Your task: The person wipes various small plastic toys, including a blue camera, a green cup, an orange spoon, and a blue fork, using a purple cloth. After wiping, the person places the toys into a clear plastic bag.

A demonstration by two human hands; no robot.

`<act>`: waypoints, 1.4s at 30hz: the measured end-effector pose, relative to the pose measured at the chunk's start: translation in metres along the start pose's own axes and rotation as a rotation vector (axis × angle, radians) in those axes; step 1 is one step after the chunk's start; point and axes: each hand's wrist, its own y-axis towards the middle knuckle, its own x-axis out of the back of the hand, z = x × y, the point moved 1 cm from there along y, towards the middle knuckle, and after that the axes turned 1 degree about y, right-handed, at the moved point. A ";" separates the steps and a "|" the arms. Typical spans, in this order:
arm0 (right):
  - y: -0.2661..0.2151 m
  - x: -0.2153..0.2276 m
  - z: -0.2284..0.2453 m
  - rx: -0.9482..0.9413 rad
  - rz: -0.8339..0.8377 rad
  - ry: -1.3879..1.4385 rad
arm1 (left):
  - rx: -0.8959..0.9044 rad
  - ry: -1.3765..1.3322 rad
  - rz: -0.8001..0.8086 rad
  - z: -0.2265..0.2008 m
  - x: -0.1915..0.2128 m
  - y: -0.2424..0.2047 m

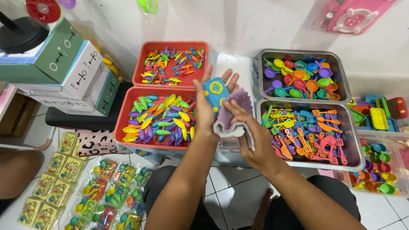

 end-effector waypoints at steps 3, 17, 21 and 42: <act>-0.005 -0.005 -0.009 0.148 0.082 -0.113 | -0.029 -0.168 0.028 0.008 0.022 0.009; 0.003 0.010 -0.028 0.114 0.037 -0.207 | 0.238 0.696 0.098 0.019 -0.021 -0.031; 0.017 0.024 -0.028 -0.055 -0.093 -0.148 | 0.335 1.116 0.130 0.017 -0.016 -0.024; 0.010 0.107 -0.093 -0.466 -0.623 0.040 | -0.029 1.914 0.218 0.024 0.018 -0.001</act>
